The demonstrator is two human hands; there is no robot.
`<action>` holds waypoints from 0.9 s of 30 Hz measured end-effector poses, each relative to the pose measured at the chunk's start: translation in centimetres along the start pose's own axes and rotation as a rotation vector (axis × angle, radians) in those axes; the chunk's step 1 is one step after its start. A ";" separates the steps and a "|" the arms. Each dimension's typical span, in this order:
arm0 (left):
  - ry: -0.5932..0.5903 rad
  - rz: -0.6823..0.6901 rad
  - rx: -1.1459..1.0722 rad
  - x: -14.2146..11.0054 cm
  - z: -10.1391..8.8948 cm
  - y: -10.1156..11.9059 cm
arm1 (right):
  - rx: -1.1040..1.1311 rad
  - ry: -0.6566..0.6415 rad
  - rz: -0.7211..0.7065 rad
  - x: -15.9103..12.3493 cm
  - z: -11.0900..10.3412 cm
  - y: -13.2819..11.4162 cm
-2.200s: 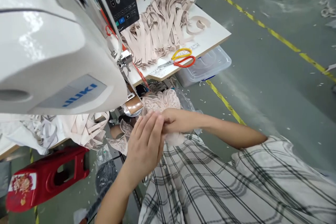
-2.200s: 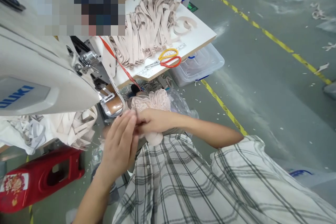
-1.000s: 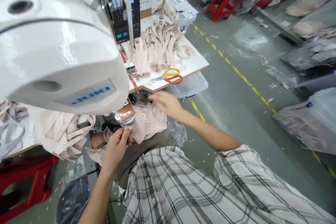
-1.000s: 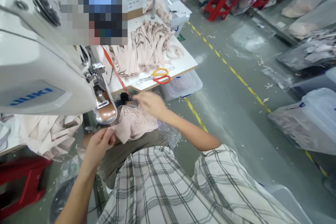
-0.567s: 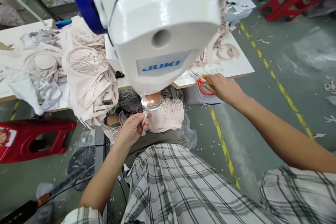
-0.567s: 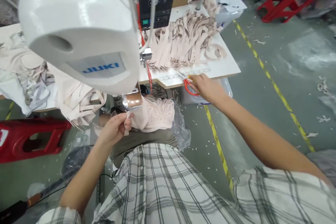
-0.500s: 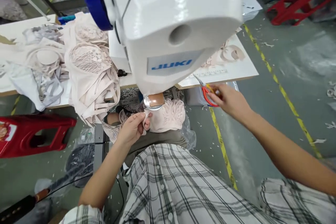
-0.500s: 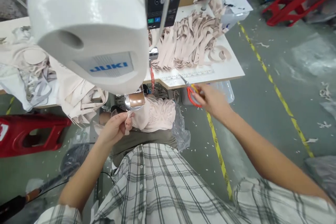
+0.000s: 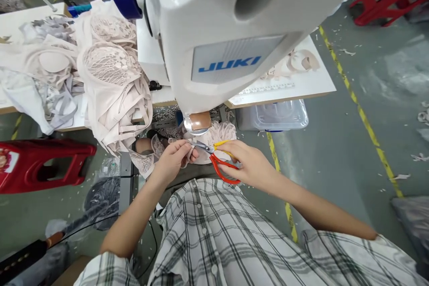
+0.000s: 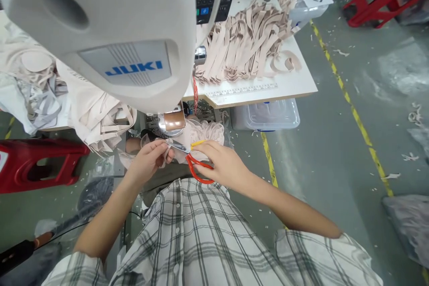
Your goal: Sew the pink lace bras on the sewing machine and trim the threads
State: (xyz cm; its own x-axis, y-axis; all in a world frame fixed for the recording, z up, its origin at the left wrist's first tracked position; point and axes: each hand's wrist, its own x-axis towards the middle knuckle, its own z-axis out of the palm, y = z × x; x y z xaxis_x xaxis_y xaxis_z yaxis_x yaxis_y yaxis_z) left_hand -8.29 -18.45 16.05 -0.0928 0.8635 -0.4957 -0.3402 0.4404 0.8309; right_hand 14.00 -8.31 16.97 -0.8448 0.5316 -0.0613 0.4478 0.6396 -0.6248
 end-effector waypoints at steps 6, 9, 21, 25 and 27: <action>0.006 0.005 -0.028 -0.1 -0.9 -0.3 | 0.048 -0.039 0.014 -0.7 -0.1 0.7; -0.004 0.023 -0.108 -0.1 -1.2 -0.5 | 0.134 -0.004 0.089 -1.5 0.0 0.8; 0.101 0.107 -0.008 -0.6 -0.3 -0.4 | 0.210 -0.048 0.059 0.3 1.1 -0.3; 0.133 0.140 0.097 -1.0 0.0 -0.1 | 0.204 -0.050 0.043 1.0 1.2 -0.5; 0.142 0.150 0.120 -1.1 0.0 0.0 | 0.202 -0.065 0.052 1.2 1.0 -0.7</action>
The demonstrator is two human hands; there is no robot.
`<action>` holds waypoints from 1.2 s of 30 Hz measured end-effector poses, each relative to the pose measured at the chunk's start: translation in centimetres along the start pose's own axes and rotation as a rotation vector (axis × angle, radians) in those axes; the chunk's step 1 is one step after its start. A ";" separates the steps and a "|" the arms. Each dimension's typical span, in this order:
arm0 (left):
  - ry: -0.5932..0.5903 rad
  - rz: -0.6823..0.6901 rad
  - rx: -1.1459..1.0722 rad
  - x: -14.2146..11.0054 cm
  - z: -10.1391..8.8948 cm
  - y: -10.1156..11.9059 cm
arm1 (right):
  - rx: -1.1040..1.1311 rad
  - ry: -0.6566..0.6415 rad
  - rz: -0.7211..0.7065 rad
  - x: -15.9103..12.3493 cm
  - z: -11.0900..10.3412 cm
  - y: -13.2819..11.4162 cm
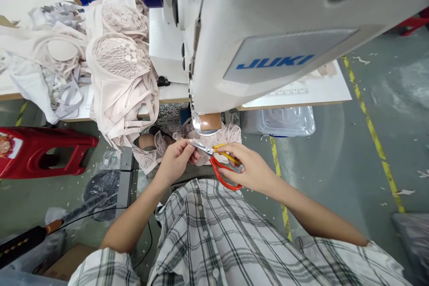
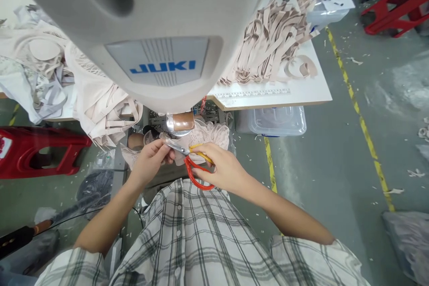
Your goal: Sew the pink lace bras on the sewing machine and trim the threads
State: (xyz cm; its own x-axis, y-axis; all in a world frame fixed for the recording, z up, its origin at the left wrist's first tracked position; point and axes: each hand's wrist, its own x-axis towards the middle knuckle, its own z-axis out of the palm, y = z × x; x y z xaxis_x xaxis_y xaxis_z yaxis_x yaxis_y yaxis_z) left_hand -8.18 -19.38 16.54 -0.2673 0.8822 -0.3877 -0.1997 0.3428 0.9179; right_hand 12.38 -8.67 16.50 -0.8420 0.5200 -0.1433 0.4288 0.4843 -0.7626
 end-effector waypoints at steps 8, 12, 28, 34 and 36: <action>0.016 -0.003 0.039 0.0 -0.2 -0.3 | -0.015 -0.057 0.069 0.1 -0.8 -0.5; 0.049 0.004 0.043 -0.1 0.2 -0.8 | -0.024 -0.045 0.074 -0.5 -0.9 0.0; 0.092 -0.108 -0.419 0.2 1.3 -0.4 | -0.576 0.435 0.088 4.2 -11.5 8.2; -0.171 -0.274 -0.337 1.3 1.2 1.1 | -0.430 0.240 -0.507 4.2 -3.2 2.1; -0.291 -0.345 -0.220 1.5 1.5 1.5 | -0.380 0.107 -0.561 4.2 -0.1 1.0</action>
State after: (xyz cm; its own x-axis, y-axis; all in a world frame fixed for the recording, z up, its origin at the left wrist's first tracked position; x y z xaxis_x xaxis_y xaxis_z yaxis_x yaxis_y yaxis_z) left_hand -7.45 -17.07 17.45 0.1167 0.7935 -0.5972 -0.4325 0.5819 0.6887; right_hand 9.28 -5.97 15.20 -0.9419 0.1756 0.2863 0.0390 0.9039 -0.4259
